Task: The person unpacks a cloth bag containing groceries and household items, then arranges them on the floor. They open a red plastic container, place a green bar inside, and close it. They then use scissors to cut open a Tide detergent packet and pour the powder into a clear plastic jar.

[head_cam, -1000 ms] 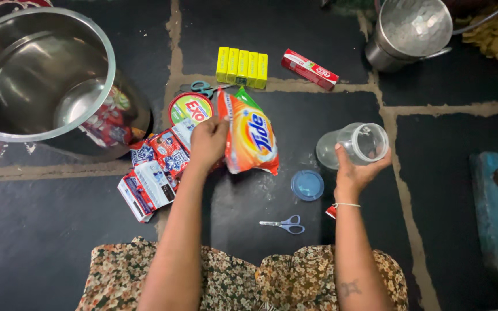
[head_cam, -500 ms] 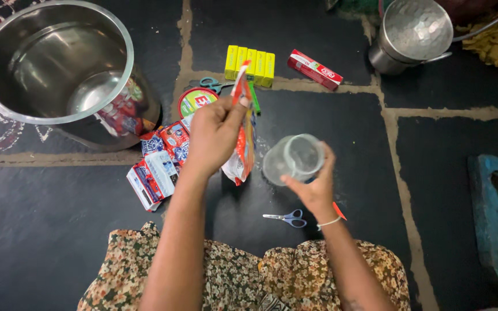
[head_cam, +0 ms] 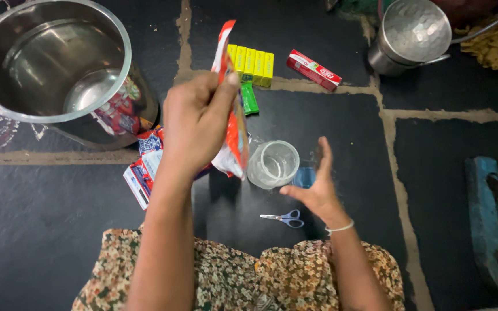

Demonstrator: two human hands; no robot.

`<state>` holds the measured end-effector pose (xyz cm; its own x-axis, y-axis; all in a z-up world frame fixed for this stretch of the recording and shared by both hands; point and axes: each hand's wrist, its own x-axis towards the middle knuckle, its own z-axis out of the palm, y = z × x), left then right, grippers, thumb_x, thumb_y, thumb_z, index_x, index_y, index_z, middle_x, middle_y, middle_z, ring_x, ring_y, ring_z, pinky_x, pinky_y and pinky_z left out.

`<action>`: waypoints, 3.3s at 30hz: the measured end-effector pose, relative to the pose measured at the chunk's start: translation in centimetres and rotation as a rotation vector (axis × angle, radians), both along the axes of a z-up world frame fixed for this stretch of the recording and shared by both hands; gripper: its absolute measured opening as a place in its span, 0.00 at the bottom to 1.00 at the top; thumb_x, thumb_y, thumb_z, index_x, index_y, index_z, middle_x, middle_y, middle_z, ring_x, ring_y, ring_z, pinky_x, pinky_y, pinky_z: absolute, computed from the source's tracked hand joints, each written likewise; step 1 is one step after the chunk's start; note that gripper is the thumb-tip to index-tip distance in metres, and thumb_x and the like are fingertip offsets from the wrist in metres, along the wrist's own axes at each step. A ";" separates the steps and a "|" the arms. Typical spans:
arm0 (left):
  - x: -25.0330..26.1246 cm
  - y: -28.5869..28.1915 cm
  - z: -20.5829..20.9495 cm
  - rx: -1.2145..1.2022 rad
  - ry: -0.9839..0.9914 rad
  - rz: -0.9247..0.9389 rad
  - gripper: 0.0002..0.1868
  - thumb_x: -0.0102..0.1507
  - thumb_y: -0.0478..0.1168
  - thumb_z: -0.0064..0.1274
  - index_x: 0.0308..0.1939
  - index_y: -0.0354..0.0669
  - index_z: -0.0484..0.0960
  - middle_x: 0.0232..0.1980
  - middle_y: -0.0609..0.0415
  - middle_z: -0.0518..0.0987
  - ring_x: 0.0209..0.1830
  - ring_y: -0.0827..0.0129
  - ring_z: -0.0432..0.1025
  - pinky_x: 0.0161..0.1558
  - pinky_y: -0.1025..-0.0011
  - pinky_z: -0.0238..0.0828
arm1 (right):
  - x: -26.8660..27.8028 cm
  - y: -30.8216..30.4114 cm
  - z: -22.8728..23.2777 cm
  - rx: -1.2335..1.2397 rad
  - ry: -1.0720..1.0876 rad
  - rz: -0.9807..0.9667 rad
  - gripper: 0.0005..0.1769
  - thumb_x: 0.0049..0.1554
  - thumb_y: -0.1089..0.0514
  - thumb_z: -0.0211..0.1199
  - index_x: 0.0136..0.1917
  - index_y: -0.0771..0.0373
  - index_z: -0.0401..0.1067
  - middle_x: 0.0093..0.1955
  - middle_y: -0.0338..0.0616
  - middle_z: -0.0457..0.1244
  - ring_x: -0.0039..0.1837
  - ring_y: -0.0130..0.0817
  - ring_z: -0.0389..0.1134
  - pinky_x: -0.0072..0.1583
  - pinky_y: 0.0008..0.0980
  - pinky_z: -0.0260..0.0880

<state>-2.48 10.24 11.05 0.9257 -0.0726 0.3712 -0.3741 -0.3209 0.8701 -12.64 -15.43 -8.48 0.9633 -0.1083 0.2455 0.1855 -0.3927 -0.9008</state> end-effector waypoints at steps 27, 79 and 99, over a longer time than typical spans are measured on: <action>-1.1 -9.2 -7.4 0.087 -0.115 -0.224 0.13 0.65 0.43 0.59 0.36 0.34 0.78 0.31 0.43 0.75 0.28 0.52 0.71 0.32 0.60 0.66 | 2.1 -9.0 -2.7 1.224 0.051 0.053 0.44 0.47 0.55 0.81 0.72 0.60 0.64 0.65 0.39 0.67 0.70 0.37 0.67 0.73 0.45 0.65; 0.1 -8.8 -14.8 -0.050 0.244 -0.174 0.10 0.62 0.40 0.61 0.42 0.37 0.86 0.37 0.48 0.85 0.37 0.67 0.80 0.42 0.68 0.74 | 3.1 -10.4 2.0 0.927 -0.004 -0.163 0.41 0.44 0.62 0.72 0.71 0.63 0.66 0.62 0.43 0.68 0.64 0.37 0.71 0.70 0.39 0.71; -1.0 -8.3 -15.5 -0.022 0.165 -0.173 0.09 0.61 0.40 0.62 0.39 0.37 0.86 0.38 0.48 0.83 0.42 0.58 0.75 0.47 0.63 0.69 | 3.0 -11.1 1.0 0.950 -0.036 -0.131 0.39 0.46 0.63 0.73 0.70 0.64 0.66 0.62 0.44 0.68 0.65 0.38 0.70 0.71 0.39 0.70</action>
<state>-3.44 1.96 -4.45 0.9485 -0.2287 0.2193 -0.2741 -0.2452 0.9299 -9.67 -26.55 -7.45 0.9229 -0.3838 0.0290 0.2258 0.4787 -0.8485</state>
